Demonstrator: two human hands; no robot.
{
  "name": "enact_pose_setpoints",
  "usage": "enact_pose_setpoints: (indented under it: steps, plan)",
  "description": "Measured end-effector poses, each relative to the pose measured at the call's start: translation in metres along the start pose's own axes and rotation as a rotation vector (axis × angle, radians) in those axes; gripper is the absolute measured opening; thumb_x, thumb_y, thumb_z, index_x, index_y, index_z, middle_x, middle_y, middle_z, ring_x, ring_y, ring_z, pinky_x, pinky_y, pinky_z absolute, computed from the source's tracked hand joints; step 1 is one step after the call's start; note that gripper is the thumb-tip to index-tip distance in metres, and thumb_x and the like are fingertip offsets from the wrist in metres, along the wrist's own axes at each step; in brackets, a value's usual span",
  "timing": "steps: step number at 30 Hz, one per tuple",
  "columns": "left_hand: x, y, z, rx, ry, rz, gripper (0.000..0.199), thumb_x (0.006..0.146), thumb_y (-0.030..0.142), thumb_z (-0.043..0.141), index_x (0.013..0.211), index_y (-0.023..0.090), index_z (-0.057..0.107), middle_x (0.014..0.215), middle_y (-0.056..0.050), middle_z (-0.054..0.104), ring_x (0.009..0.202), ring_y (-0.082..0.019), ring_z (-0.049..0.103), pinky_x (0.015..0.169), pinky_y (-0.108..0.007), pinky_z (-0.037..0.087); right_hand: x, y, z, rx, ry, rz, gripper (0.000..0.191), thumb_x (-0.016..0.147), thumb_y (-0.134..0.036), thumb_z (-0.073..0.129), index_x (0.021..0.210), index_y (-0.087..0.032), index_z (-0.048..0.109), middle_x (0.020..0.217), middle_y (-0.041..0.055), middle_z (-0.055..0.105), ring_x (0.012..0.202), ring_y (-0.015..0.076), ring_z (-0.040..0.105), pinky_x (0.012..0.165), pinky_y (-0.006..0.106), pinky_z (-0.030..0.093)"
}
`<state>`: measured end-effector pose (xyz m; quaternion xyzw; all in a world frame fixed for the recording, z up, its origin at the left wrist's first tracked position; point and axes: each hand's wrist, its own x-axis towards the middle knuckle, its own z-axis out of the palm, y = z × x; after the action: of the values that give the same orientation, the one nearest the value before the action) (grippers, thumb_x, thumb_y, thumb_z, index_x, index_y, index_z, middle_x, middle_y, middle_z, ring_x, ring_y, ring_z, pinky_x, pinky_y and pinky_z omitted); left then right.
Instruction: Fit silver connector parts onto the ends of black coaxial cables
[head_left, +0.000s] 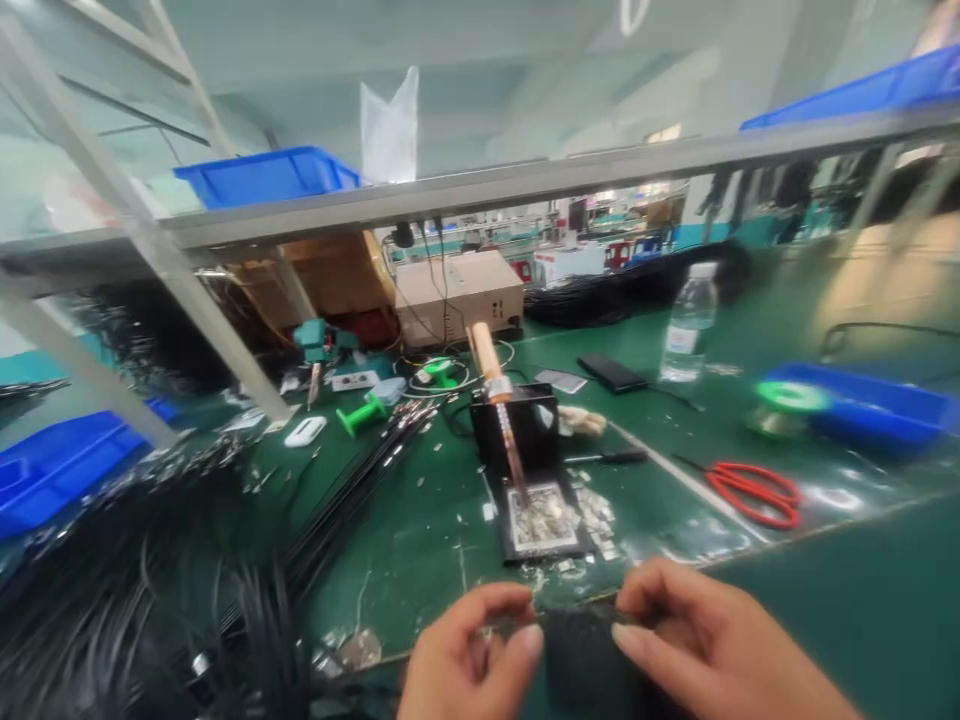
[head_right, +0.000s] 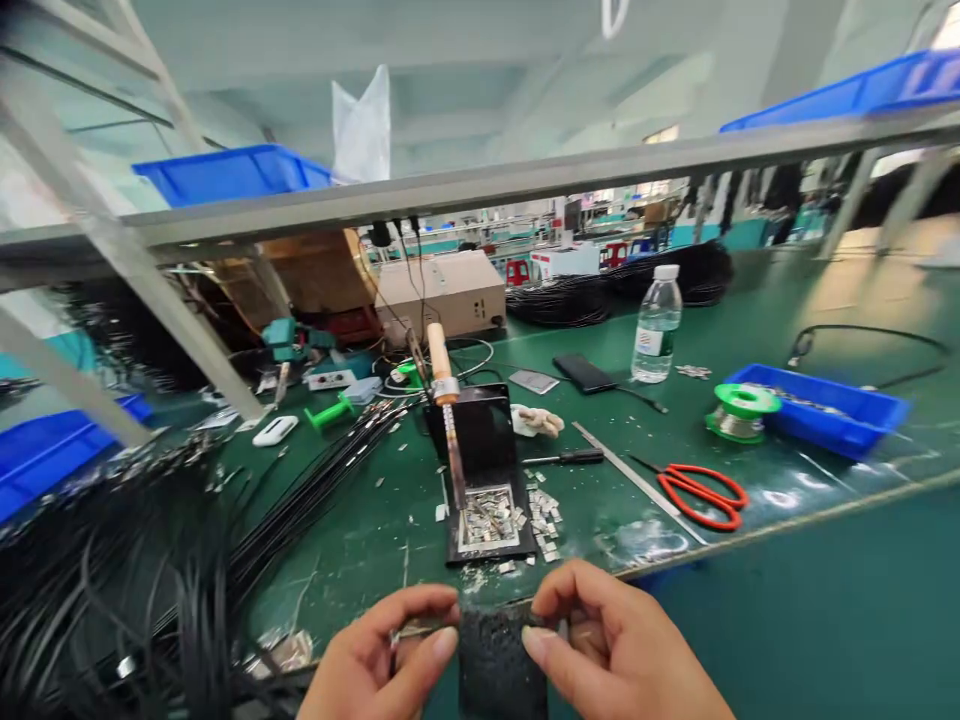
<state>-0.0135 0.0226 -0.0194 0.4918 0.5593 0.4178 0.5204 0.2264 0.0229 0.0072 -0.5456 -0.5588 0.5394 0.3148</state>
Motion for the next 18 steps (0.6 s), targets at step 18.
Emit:
enact_pose_setpoints:
  steps: [18]
  plan:
    - [0.016, 0.019, 0.014, -0.058, 0.203, 0.022, 0.043, 0.087, 0.049, 0.077, 0.108, 0.012, 0.078, 0.052, 0.007, 0.045, 0.042, -0.006, 0.027, 0.041, -0.019, 0.027, 0.052, -0.010, 0.038, -0.003, 0.219, -0.010, 0.050, 0.080, -0.060, 0.058, 0.101, -0.016, 0.070, 0.056, -0.0024, 0.052, 0.045, 0.0067, 0.042, 0.045, 0.018, 0.031]
